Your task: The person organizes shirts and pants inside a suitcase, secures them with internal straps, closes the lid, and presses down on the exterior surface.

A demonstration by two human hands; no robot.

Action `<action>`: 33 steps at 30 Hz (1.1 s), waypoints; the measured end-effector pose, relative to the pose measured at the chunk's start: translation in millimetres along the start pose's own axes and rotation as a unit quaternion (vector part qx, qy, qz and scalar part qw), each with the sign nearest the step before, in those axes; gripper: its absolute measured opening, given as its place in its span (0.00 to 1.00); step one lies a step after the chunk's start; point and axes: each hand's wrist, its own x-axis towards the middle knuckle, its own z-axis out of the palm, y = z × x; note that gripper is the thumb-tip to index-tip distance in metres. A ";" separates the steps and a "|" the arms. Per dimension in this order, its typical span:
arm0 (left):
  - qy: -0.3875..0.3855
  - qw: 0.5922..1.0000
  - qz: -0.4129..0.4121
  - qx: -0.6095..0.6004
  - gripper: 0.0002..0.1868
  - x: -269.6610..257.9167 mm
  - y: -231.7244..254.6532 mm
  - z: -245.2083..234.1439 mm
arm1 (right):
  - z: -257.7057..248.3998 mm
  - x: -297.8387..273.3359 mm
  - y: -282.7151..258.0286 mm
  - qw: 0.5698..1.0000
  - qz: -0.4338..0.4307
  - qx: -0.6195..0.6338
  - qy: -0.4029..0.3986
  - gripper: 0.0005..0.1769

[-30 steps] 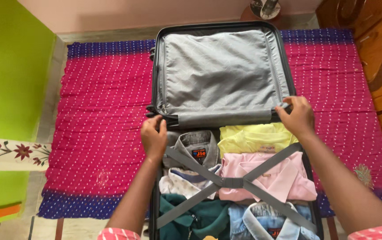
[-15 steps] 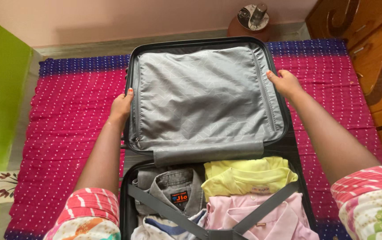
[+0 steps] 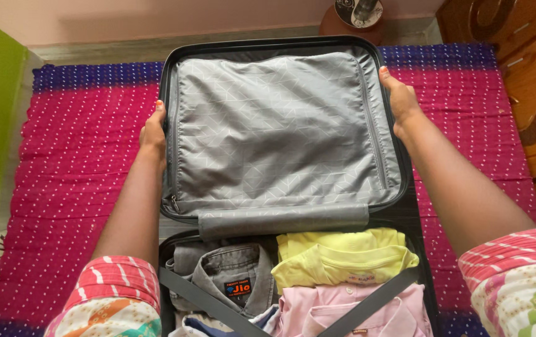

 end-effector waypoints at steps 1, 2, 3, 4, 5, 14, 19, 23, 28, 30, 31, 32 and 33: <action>0.063 0.994 0.012 0.092 0.37 -7.1 -0.2 4.8 | 2.9 -3.4 -0.6 1.000 -0.008 0.020 0.009 0.26; 0.126 0.975 0.024 0.183 0.38 -16.1 -2.1 8.9 | 4.7 -6.4 0.6 0.999 -0.017 0.039 0.019 0.26; 0.187 0.943 0.034 0.272 0.39 -24.6 -4.7 11.4 | 5.7 -8.5 4.5 0.998 -0.035 0.049 0.008 0.25; 0.215 0.927 0.041 0.305 0.35 -31.5 -6.9 12.6 | 5.9 -9.2 9.8 0.997 -0.053 0.058 -0.002 0.25; 0.241 0.909 0.048 0.338 0.32 -36.6 -10.2 13.6 | 4.5 -8.4 15.1 0.995 -0.071 0.067 -0.013 0.24; 0.321 0.867 0.155 0.347 0.15 -59.0 -14.9 9.6 | -1.2 1.6 33.1 0.925 -0.213 -0.194 0.246 0.18; 0.318 0.866 0.253 0.291 0.15 -54.0 8.7 14.7 | -12.3 20.0 -7.4 0.921 -0.303 -0.114 0.216 0.14; 0.288 0.845 0.397 0.212 0.13 -34.4 28.3 14.9 | -17.5 33.9 -49.6 0.916 -0.332 -0.013 0.225 0.16; 0.177 0.829 0.520 0.101 0.11 -25.3 56.4 1.4 | -19.7 26.7 -90.0 0.881 -0.452 0.037 0.136 0.14; 0.117 0.829 0.545 0.048 0.11 -32.8 65.2 -4.1 | -14.8 18.6 -101.3 0.875 -0.469 0.071 0.099 0.14; 0.093 0.834 0.543 0.020 0.11 -38.0 68.0 -7.6 | -12.1 14.7 -104.4 0.871 -0.475 0.095 0.074 0.14; 0.070 0.838 0.540 -0.007 0.11 -43.3 70.8 -11.4 | -9.2 11.3 -106.8 0.867 -0.482 0.119 0.050 0.15; 0.048 0.843 0.535 -0.034 0.11 -49.1 71.3 -15.6 | -6.6 8.0 -107.5 0.862 -0.486 0.141 0.024 0.16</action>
